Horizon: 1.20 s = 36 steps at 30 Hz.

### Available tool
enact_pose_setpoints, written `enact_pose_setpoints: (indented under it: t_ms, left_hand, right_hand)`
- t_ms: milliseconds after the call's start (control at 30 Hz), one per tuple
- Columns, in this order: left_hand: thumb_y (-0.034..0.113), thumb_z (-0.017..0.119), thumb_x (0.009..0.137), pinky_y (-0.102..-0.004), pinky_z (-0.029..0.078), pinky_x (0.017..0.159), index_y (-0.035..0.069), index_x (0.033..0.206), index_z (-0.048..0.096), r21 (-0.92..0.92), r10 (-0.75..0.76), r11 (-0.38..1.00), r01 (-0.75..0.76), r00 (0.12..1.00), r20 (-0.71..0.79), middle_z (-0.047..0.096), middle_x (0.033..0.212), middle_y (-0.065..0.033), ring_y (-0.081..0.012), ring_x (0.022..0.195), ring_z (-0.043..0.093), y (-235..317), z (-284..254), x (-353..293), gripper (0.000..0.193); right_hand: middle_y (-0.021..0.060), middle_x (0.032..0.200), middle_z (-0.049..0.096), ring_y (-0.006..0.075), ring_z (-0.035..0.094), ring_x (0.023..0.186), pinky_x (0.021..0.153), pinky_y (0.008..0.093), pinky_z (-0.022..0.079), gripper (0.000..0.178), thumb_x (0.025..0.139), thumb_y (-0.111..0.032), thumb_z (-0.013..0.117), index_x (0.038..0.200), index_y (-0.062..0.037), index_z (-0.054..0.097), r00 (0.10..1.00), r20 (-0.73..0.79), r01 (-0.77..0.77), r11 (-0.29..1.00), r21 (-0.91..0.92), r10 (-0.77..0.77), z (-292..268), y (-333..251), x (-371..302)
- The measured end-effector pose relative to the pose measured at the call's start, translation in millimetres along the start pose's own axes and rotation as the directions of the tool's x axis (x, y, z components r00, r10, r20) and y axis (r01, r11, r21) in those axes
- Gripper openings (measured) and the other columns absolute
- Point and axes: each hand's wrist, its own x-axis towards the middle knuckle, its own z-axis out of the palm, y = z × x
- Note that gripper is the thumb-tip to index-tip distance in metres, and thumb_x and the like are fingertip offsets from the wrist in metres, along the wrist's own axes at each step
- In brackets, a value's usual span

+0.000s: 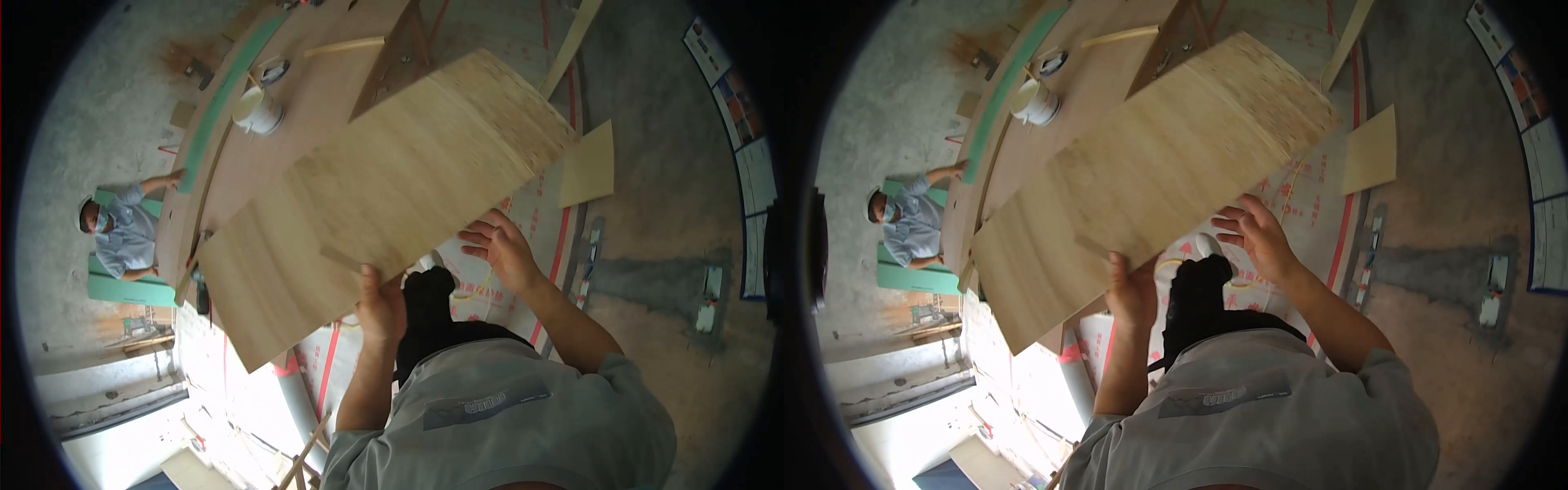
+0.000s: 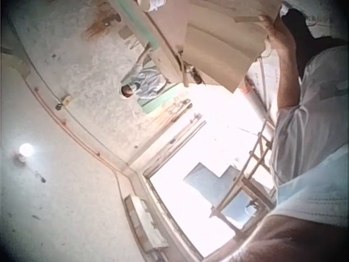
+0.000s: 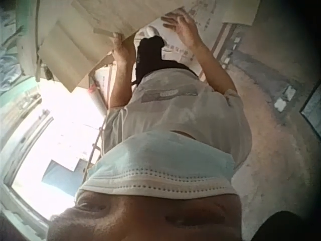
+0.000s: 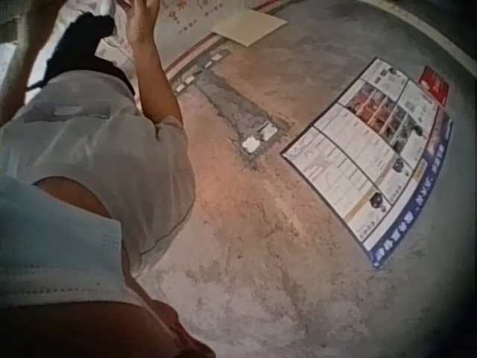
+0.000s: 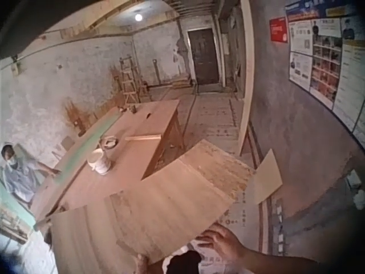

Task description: Apply glue to a wooden board and install it onto a structure using a nail gun.

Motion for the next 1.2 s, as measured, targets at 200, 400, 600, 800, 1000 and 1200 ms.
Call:
enact_pose_setpoints:
  t_ms: [200,400,600,800,1000,1200]
  left_hand:
    - [0.029,0.054,0.097,-0.0532,0.033,0.111,0.01,0.147,0.024,-0.073,-0.065,0.994,0.076,0.988,0.144,0.041,0.144,-0.011,-0.0308,0.131,0.042,-62,17,155,0.062]
    - [0.032,0.056,0.096,-0.0507,0.036,0.108,0.011,0.146,0.027,0.071,-0.498,0.867,0.493,0.862,0.098,0.043,0.142,-0.0101,-0.0288,0.131,0.042,-84,75,333,0.061]
    - [0.037,0.062,0.091,-0.0518,0.032,0.109,0.015,0.136,0.046,-0.035,-0.344,0.909,0.416,0.794,0.502,0.044,0.143,-0.0107,-0.0296,0.132,0.041,-85,141,476,0.052]
    - [0.051,0.068,0.081,-0.0604,0.021,0.112,0.022,0.119,0.061,-0.251,-0.309,0.887,0.389,0.901,0.303,0.045,0.143,-0.0115,-0.0337,0.139,0.031,-74,115,556,0.049]
    - [0.063,0.054,0.086,-0.0578,0.026,0.111,0.006,0.142,0.036,-0.351,-0.15,0.905,0.239,0.953,0.262,0.042,0.144,-0.0171,-0.036,0.135,0.038,-56,131,683,0.082]
    - [0.057,0.05,0.091,-0.0482,0.042,0.1,0.008,0.136,0.044,0.123,-0.17,0.978,0.169,0.985,-0.005,0.059,0.125,-0.0145,-0.0265,0.116,0.057,-66,189,779,0.067]
  right_hand:
    - [0.0116,0.122,0.061,0.024,0.057,0.113,0.097,0.0433,0.044,0.052,0.098,-0.049,0.042,0.131,-0.0098,0.047,0.997,-0.067,-0.025,0.974,0.224,0.041,-60,-37,161]
    - [0.0056,0.131,0.057,0.0231,0.054,0.12,0.096,0.0417,0.046,0.045,0.099,-0.039,0.046,0.136,-0.0122,0.044,0.949,-0.312,0.066,0.947,0.314,0.037,-116,-107,337]
    - [0.0072,0.136,0.053,0.0248,0.049,0.126,0.105,0.0425,0.041,0.048,0.099,-0.039,0.046,0.136,-0.0088,0.044,0.909,-0.392,0.29,0.891,0.349,-0.142,-129,-197,446]
    - [0.0076,0.136,0.053,0.0255,0.049,0.126,0.106,0.0434,0.039,0.051,0.1,-0.042,0.041,0.137,-0.0076,0.044,0.839,-0.485,0.434,0.842,0.321,-0.247,-232,-290,544]
    - [0.0057,0.133,0.055,0.0235,0.052,0.121,0.1,0.0406,0.045,0.055,0.098,-0.049,0.043,0.134,-0.0085,0.047,0.825,-0.505,0.453,0.83,0.325,-0.253,-329,-336,704]
    - [0.0045,0.132,0.055,0.0218,0.052,0.121,0.099,0.0397,0.045,0.055,0.098,-0.05,0.044,0.135,-0.0092,0.046,0.928,-0.366,0.202,0.921,0.334,-0.071,-372,-374,862]
